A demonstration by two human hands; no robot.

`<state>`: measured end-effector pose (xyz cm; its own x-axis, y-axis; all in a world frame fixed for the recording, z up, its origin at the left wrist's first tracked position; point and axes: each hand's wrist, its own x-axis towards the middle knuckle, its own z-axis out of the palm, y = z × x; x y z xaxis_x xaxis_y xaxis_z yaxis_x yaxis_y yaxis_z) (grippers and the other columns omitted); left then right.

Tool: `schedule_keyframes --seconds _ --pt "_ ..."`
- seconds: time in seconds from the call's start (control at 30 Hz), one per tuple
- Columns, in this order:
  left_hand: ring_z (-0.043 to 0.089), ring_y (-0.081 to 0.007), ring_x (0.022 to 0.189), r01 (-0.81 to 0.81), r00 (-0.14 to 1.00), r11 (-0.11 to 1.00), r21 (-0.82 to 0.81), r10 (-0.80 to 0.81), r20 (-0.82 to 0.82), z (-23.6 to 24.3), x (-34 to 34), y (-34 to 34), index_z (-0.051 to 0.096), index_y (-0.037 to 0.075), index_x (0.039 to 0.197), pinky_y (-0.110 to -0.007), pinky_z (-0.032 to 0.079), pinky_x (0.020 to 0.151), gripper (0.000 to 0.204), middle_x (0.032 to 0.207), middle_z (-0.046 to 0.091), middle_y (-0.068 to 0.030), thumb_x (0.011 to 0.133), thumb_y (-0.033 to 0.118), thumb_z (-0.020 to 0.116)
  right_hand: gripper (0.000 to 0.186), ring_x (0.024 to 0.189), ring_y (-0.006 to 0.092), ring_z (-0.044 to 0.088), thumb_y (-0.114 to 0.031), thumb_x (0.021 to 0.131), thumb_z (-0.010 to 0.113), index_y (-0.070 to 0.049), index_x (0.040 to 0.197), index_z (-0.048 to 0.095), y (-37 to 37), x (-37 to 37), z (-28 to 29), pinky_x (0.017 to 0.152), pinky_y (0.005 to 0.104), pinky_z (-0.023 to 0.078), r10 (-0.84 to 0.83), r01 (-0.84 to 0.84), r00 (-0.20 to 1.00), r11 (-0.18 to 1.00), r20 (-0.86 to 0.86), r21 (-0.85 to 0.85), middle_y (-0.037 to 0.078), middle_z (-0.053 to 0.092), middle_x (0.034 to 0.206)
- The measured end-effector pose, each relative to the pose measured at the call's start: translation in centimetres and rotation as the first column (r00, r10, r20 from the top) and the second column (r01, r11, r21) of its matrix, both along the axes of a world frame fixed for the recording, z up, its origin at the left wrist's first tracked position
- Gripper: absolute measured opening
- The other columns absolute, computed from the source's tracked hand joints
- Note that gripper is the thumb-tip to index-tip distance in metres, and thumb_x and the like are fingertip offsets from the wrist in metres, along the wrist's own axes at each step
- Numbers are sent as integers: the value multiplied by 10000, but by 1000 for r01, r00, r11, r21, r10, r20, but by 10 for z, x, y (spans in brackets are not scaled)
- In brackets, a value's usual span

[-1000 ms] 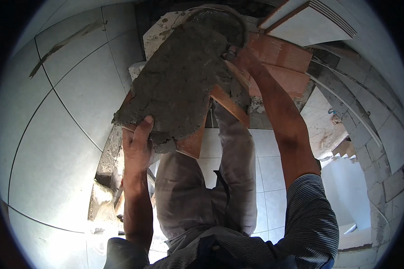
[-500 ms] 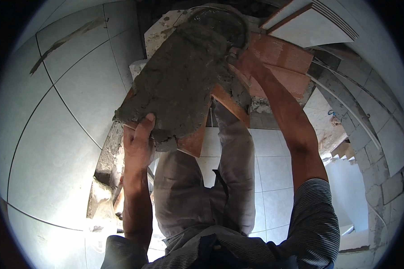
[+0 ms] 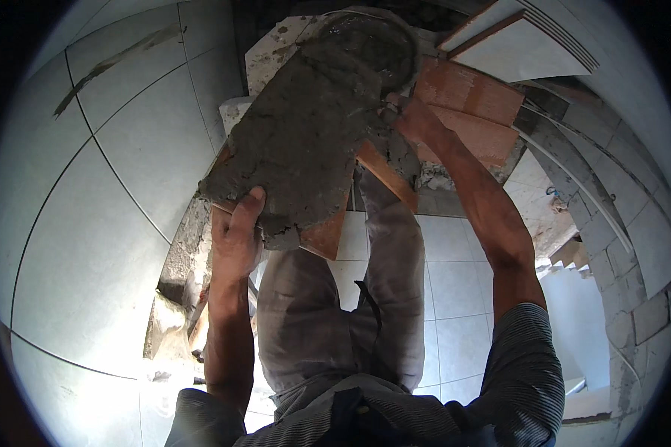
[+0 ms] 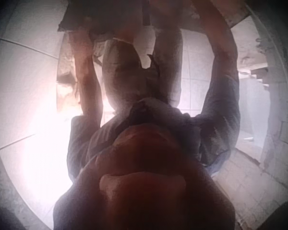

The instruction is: The person applies mortar to the back of a tile, positions it on a wall section, and uses a mallet to secure it into place.

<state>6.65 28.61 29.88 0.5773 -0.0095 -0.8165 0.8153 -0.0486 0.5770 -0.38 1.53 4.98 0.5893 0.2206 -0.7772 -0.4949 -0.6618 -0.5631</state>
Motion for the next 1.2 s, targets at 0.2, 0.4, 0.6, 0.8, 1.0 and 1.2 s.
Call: schedule_keyframes --seconds 0.2,0.4,0.6,0.8,1.0,1.2 --pt "543 -195 1057 -11 1000 999 35 12 -8 1 2 -4 451 -59 1280 -316 425 912 502 1185 564 -111 851 172 570 440 988 381 602 -274 858 589 -154 1276 524 -3 -2 27 849 414 465 -68 75 991 996 -116 56 253 619 1046" --pt "537 -198 1069 1 1000 1000 20 -1 -25 -1 -2 2 446 -54 1289 -316 418 922 499 1207 554 -116 858 169 562 411 1029 372 588 -255 876 581 -118 1261 536 -6 -5 56 877 397 467 -119 109 990 985 70 130 246 592 1137" --pt "534 -206 1094 12 999 998 63 -15 44 -1 -3 -1 436 -42 1305 -326 416 941 511 1218 551 -121 863 176 573 434 1042 358 588 -262 885 568 -116 1291 516 -2 25 79 893 401 462 3 -3 982 1000 -190 -3 246 597 1139" --pt "535 -209 1096 -4 1000 999 52 3 15 -3 -6 2 426 -37 1316 -337 417 942 538 1221 551 -118 858 190 594 518 896 317 631 -83 836 526 -171 1345 491 -3 17 87 809 368 480 27 -23 987 999 -157 24 229 644 1018" --pt "544 -208 1078 26 999 998 65 -28 33 0 -4 -2 439 -26 1310 -335 421 926 528 1201 562 -114 859 199 593 507 849 290 641 -10 781 537 -144 1270 554 -6 8 89 783 364 487 65 -55 993 993 -100 101 181 665 957" --pt "544 -206 1076 33 999 998 46 -32 -20 -1 -4 1 447 -26 1301 -332 420 922 505 1188 568 -109 863 184 585 556 776 280 643 25 749 525 -155 1275 551 -9 9 107 726 363 497 35 -26 997 990 -62 141 196 656 882"
